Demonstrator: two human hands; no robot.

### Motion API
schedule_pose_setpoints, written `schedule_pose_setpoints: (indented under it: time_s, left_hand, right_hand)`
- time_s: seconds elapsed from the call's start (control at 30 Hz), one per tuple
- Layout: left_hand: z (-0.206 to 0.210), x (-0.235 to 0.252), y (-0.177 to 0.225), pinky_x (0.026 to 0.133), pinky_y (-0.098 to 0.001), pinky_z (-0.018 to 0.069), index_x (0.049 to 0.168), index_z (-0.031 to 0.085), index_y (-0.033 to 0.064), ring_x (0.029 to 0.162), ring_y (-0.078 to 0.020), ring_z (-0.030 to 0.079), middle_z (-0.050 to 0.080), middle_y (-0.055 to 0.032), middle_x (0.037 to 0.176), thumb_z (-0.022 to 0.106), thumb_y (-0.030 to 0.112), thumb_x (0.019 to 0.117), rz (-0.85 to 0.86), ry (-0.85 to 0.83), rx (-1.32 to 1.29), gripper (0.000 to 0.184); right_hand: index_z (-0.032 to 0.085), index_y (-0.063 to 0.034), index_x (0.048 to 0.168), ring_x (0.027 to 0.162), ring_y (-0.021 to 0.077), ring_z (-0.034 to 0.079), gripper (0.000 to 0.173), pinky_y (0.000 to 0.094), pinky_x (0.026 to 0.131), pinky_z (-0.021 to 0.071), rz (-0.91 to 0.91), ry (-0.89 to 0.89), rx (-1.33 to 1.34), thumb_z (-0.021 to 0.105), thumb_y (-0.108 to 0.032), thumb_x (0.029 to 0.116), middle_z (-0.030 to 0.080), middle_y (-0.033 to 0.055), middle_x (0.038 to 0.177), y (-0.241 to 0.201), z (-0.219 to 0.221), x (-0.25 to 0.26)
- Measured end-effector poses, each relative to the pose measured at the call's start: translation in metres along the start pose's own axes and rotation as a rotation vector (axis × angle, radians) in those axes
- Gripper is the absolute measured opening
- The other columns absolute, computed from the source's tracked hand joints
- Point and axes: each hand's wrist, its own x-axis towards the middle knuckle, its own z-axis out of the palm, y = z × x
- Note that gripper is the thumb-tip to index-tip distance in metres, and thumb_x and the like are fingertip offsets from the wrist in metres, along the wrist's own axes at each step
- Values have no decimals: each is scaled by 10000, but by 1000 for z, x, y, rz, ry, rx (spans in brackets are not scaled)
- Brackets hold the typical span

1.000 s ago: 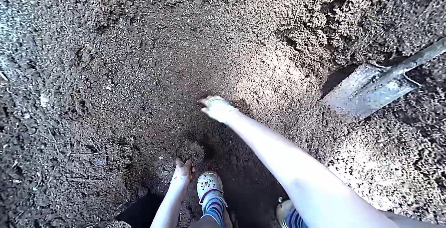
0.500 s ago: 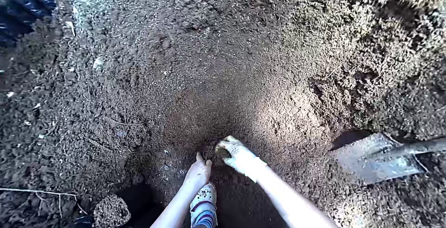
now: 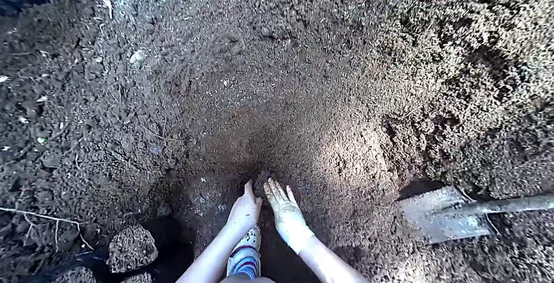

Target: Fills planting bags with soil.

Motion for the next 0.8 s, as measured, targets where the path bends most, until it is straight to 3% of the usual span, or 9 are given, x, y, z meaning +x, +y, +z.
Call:
schedule_pose_setpoints:
  time_s: [0.13,0.2,0.27,0.37,0.5,0.57,0.63,0.73,0.8]
  left_hand:
    - [-6,-3,-2,1067,-601,456,1642,190,85,1329,-430,540,543,-259,1437,491,346,1067,87,68,199,700]
    - [-11,-1,-7,1151,-591,377,1646,179,72,1492,-442,321,288,-243,1637,677,598,913,209,177,303,1030]
    - [-3,11,-8,1245,-566,220,1649,172,72,1580,-399,127,76,-196,1720,843,632,714,384,270,384,1280]
    - [19,45,-10,1267,-565,165,1565,401,48,1554,-356,263,375,-199,1625,865,509,749,732,364,460,1045]
    - [29,62,-8,1234,-565,284,1237,725,70,1362,-303,571,731,-104,1246,654,193,997,1121,426,367,279]
    - [29,50,-5,1204,-580,334,1247,720,62,1354,-315,578,693,-119,1329,608,115,1004,1051,528,266,272]
    - [18,34,-6,1132,-581,412,1274,686,42,1321,-367,578,636,-178,1376,665,245,977,779,601,244,361]
    - [-7,10,-10,1034,-613,469,1411,535,23,1292,-424,567,570,-253,1393,567,622,977,142,285,291,740]
    - [-9,10,-19,956,-660,482,1329,602,22,1153,-440,640,657,-269,1220,408,582,1062,15,45,229,650]
  right_hand:
    - [310,-145,1624,1588,209,158,673,587,1276,71,-56,-111,118,406,63,991,212,43,1712,11,-18,2]
    - [452,-64,1544,1551,275,283,623,552,1275,171,-72,46,376,440,78,937,350,121,1652,29,-24,-1]
    - [483,50,1477,1495,322,379,560,462,1248,289,70,279,634,433,73,920,433,223,1574,42,-18,-5]
    - [419,36,1517,1462,313,417,522,407,1216,336,308,325,817,416,21,995,417,241,1573,43,-5,-8]
    - [467,50,1484,1487,291,393,465,385,1254,266,269,266,650,406,-9,1028,453,230,1554,37,-1,-6]
    - [531,64,1433,1442,318,461,423,409,1238,305,184,363,550,411,-46,1042,527,237,1492,39,-4,2]
    - [574,62,1396,1405,337,505,411,441,1219,342,84,480,477,410,-95,1053,574,224,1451,40,-18,17]
    - [613,74,1342,1361,373,540,416,475,1194,371,-34,674,404,402,-152,1062,608,236,1402,35,-54,40]
    - [627,69,1316,1356,378,541,439,497,1190,364,-132,817,374,363,-174,1063,619,228,1386,27,-78,56]
